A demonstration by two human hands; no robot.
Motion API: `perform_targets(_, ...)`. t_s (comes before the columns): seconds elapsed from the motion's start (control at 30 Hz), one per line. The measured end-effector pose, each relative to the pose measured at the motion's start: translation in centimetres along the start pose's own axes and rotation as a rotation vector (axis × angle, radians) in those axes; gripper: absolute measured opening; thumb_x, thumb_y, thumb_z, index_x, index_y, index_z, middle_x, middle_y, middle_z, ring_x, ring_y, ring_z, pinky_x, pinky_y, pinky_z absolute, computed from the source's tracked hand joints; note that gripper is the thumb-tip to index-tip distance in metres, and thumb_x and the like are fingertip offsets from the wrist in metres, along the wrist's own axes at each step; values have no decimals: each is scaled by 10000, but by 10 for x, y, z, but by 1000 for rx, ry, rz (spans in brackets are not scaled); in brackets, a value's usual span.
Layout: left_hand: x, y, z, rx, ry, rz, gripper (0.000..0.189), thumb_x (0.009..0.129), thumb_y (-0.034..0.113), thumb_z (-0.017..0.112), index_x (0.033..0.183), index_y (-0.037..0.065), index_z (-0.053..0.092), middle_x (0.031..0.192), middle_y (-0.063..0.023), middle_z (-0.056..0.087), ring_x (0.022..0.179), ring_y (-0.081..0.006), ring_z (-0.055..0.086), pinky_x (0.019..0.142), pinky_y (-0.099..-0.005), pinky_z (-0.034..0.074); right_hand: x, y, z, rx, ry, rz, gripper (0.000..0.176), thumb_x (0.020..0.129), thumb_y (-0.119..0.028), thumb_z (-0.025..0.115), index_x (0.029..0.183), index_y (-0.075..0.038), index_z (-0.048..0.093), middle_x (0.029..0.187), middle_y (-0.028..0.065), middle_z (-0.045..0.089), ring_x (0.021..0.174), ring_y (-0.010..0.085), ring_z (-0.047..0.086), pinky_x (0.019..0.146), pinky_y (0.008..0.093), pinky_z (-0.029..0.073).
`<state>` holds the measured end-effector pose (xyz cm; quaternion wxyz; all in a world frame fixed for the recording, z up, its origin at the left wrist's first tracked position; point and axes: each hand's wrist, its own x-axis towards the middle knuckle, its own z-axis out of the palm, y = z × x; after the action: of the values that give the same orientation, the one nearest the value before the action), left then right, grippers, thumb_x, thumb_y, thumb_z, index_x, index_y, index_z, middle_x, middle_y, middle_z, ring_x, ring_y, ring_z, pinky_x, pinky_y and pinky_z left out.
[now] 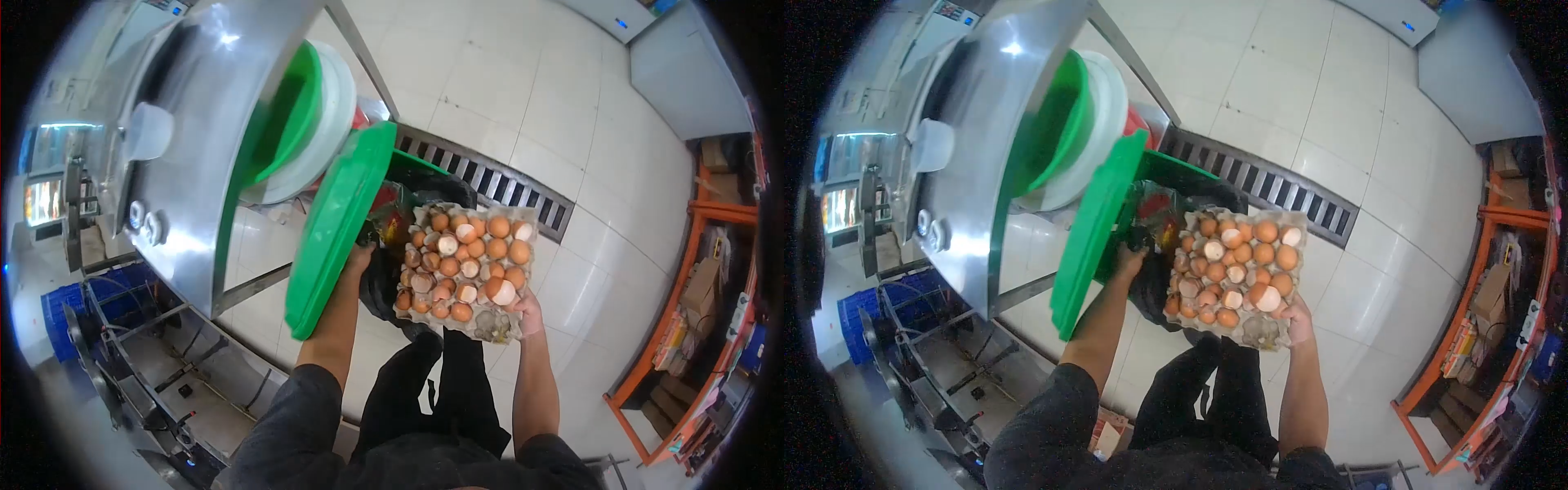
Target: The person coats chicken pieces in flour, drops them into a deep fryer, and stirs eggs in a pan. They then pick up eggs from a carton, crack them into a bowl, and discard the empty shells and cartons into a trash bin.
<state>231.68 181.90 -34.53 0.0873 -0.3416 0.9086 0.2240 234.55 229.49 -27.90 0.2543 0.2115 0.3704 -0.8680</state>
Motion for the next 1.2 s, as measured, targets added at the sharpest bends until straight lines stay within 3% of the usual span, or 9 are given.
perform_targets(0.13,-7,-34,23,139,42,50,606,944,323,693,1415,-23,535,1421,-269,566,1311,-438,545,1078,-476,444,-3,-21,14,-143,-57,29,819,674,-122,513,1471,56,457,1398,135,581,1297,256,546,1148,345,376)
perform_targets(0.33,-99,86,-65,26,160,78,451,1062,283,522,1376,-37,570,1408,-276,569,1296,-442,546,1068,-498,433,12,-24,58,-223,-49,28,812,723,-40,484,1530,-3,401,1411,104,557,1269,225,538,1109,346,407)
perform_targets(0.5,-128,121,-88,-137,212,140,503,1119,344,414,1383,-61,552,1376,-279,590,1267,-419,566,1057,-476,431,16,-31,128,-948,-9,-41,659,916,-109,509,1519,52,297,1407,332,490,1331,453,486,1118,469,400)
perform_targets(0.53,-128,125,-90,-142,209,140,503,1119,344,414,1383,-61,552,1376,-279,590,1267,-419,566,1057,-476,431,22,-16,137,-953,-6,-41,659,916,-109,509,1519,52,297,1407,332,490,1331,453,486,1118,469,400)
perform_targets(0.6,-129,133,-91,-283,137,301,498,1120,331,408,1391,-65,544,1372,-281,597,1234,-432,587,1035,-485,449,36,26,143,-1224,-32,-503,721,954,-136,545,1543,90,196,1401,397,422,1314,533,460,1090,519,423)
perform_targets(0.7,-122,156,-109,-127,130,197,566,1067,405,509,1417,-40,534,1376,-283,598,1237,-425,603,1028,-496,469,41,42,169,-1203,-72,-208,788,954,-118,556,1569,96,112,1391,385,415,1279,542,484,1071,525,442)
perform_targets(0.87,-112,159,-106,-179,23,159,781,941,531,657,1419,-69,516,1422,-299,558,1323,-458,532,1120,-499,402,31,56,142,-1190,80,-241,824,948,-121,499,1595,72,25,1338,366,444,1208,539,519,1046,529,457)
perform_targets(0.93,-86,128,-78,-84,-153,121,729,960,478,636,1417,-76,514,1460,-316,511,1364,-464,484,1162,-499,357,30,57,138,-1244,39,-344,839,939,-131,485,1602,63,8,1322,351,449,1158,531,541,1025,526,468)
perform_targets(1.2,-100,143,-97,-32,108,202,544,1063,373,487,1449,-10,518,1515,-268,478,1394,-466,439,1173,-498,323,9,25,171,-1324,-55,-227,862,929,-156,516,1653,-108,50,1252,292,476,1036,497,600,925,509,534)
